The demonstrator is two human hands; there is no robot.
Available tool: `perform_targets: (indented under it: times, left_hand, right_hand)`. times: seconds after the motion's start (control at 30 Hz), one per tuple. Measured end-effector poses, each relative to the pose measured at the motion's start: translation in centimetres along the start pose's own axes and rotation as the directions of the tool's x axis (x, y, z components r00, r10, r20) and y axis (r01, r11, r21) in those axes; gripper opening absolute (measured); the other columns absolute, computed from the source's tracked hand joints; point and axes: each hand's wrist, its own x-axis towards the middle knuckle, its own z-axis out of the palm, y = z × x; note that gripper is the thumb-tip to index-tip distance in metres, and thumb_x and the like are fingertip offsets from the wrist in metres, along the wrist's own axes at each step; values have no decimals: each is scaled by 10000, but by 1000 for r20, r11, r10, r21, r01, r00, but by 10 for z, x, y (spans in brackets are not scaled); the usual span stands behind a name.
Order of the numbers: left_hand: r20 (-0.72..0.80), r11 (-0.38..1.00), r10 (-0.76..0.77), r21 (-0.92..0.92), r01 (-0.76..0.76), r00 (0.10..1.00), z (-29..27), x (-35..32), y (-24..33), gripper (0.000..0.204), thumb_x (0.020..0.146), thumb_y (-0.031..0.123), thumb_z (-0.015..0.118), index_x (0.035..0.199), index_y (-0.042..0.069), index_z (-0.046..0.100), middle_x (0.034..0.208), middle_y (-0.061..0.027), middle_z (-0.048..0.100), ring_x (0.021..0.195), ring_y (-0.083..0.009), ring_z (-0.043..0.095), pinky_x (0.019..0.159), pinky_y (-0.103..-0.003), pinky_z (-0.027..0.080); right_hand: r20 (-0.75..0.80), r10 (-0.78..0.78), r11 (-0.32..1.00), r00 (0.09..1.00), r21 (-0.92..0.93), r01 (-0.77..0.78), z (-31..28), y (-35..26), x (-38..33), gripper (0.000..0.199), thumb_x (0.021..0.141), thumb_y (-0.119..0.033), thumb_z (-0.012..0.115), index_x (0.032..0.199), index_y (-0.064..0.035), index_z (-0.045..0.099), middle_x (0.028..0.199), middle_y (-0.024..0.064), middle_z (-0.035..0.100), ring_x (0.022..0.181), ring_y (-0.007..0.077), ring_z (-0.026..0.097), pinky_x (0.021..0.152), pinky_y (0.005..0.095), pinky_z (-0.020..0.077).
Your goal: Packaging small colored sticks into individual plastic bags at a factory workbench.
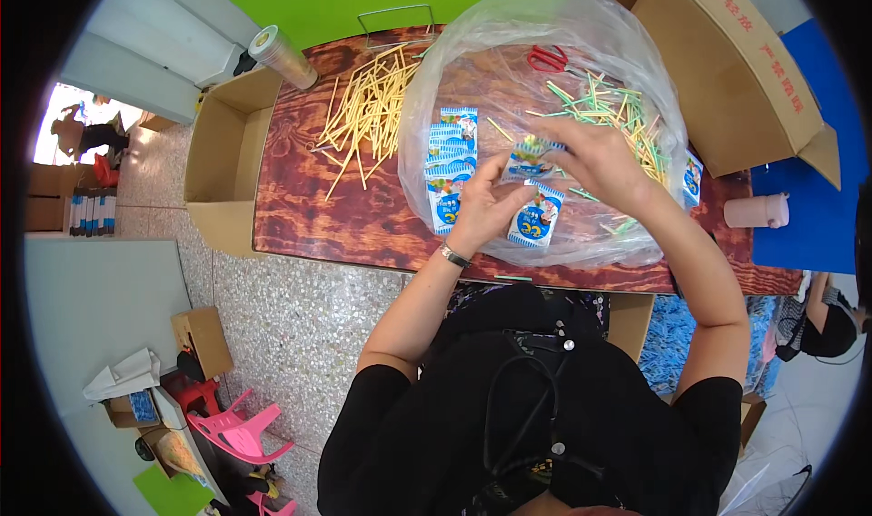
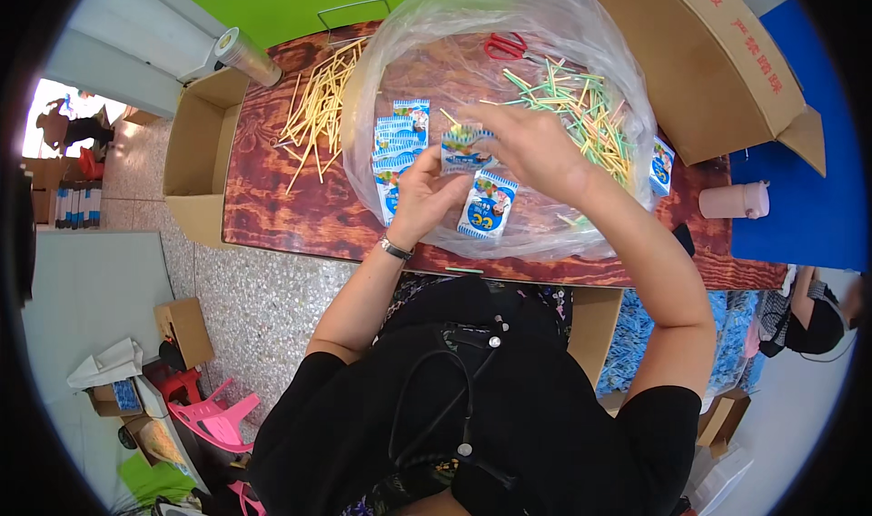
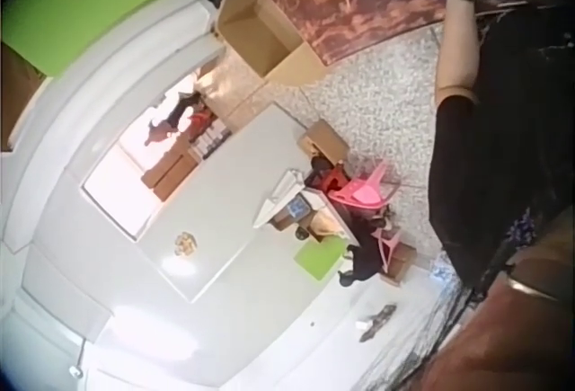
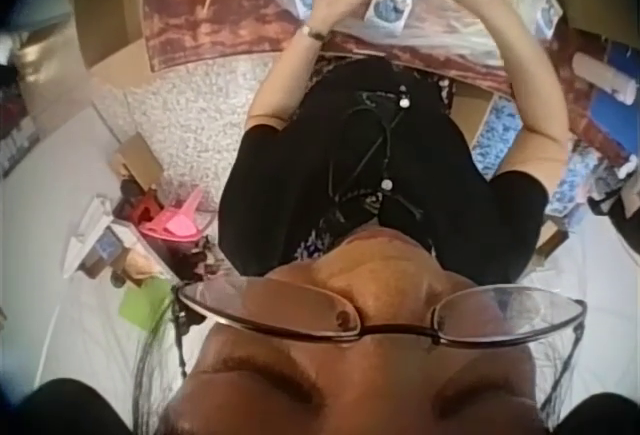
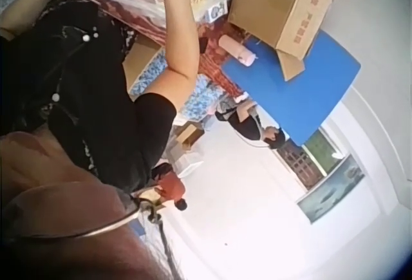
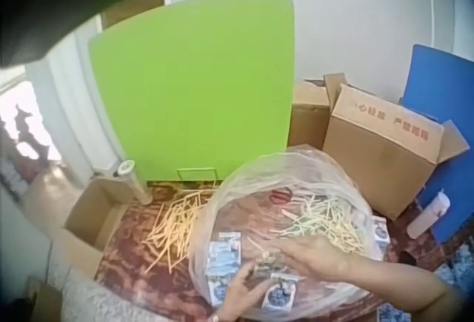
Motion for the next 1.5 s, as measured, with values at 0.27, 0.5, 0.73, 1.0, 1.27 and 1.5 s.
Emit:
perform_targets:
  times: [0.27,0.5,0.73,1.0,1.27,1.5]
  left_hand:
    - [-414,886,378,422,-194,828,-58,-50,9,151,910,14,615,1050,-33,590,983,-87,593,877,-147,619,737,-265,509]
    - [31,517,392,819,-248,919,-68,-63,7,153,763,-18,703,904,21,658,814,-109,634,760,-272,613,670,-338,500]
    - [224,570,201,765,-300,954,-66,-93,4,123,781,-4,703,895,12,660,841,-117,658,757,-261,637,657,-348,506]
    - [289,592,149,740,-319,946,-52,-100,2,119,780,17,713,889,20,663,793,-120,641,742,-276,633,655,-351,507]
    - [268,599,220,722,-346,938,-20,-53,-17,133,788,37,690,905,20,628,796,-134,602,746,-319,610,647,-393,497]
    - [214,518,27,832,-197,976,5,-22,-37,513,704,112,774,1128,2,507,994,-223,571,880,-418,588,758,-470,497]
  right_hand:
    - [-9,-5,988,1000,157,6,73,-8,-8,242,838,-108,650,1073,-57,626,974,134,643,858,312,639,721,383,509]
    - [103,-59,991,993,124,46,113,-13,-17,310,827,-109,611,1136,-118,587,1027,109,627,853,314,635,675,422,516]
    - [665,-104,990,739,-2,141,131,-31,-72,159,847,-117,532,948,-36,623,944,163,631,815,327,663,679,418,540]
    - [635,195,975,747,-210,-76,145,-44,-95,172,857,-74,496,983,3,586,947,193,614,844,355,666,654,443,540]
    - [404,269,963,874,-102,-249,101,-38,-106,139,841,-95,569,958,-32,526,973,170,606,810,377,635,656,468,515]
    - [-89,557,749,826,-375,-546,31,33,-103,303,834,-234,656,1100,-119,565,971,150,621,844,379,637,704,474,517]
